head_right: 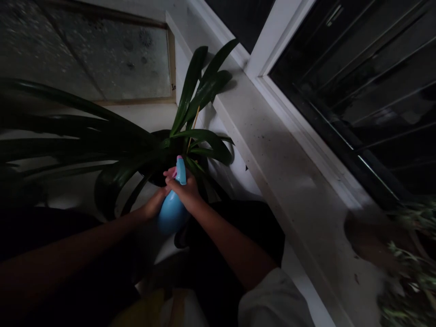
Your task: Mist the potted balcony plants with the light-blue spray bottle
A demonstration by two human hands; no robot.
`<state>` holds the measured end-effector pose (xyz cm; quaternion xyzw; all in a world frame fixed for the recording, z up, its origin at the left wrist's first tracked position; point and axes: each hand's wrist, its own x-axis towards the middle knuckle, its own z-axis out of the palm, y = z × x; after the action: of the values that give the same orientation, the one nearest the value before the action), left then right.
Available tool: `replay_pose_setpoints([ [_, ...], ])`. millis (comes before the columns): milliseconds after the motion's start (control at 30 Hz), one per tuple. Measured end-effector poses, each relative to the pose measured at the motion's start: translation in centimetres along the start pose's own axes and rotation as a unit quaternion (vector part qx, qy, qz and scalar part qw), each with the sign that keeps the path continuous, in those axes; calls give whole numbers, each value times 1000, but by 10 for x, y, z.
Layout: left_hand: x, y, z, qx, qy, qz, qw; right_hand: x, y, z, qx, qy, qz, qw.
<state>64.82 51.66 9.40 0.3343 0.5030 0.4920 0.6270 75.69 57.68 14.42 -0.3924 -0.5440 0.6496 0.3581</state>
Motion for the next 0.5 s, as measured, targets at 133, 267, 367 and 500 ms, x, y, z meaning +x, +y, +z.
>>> replay_pose_setpoints([
  [133, 1, -10, -1, -20, 2, -28, 999, 5, 8, 0, -4, 5, 26, 1000],
  [267, 5, -15, -4, -34, -17, -41, 998, 4, 12, -1, -20, 39, 57, 997],
  [367, 5, -22, -5, -74, -19, -58, 995, 5, 14, -1, -13, 30, 67, 997],
  [500, 0, -30, -3, -114, 5, -97, 989, 8, 23, 1, -8, 32, 97, 995],
])
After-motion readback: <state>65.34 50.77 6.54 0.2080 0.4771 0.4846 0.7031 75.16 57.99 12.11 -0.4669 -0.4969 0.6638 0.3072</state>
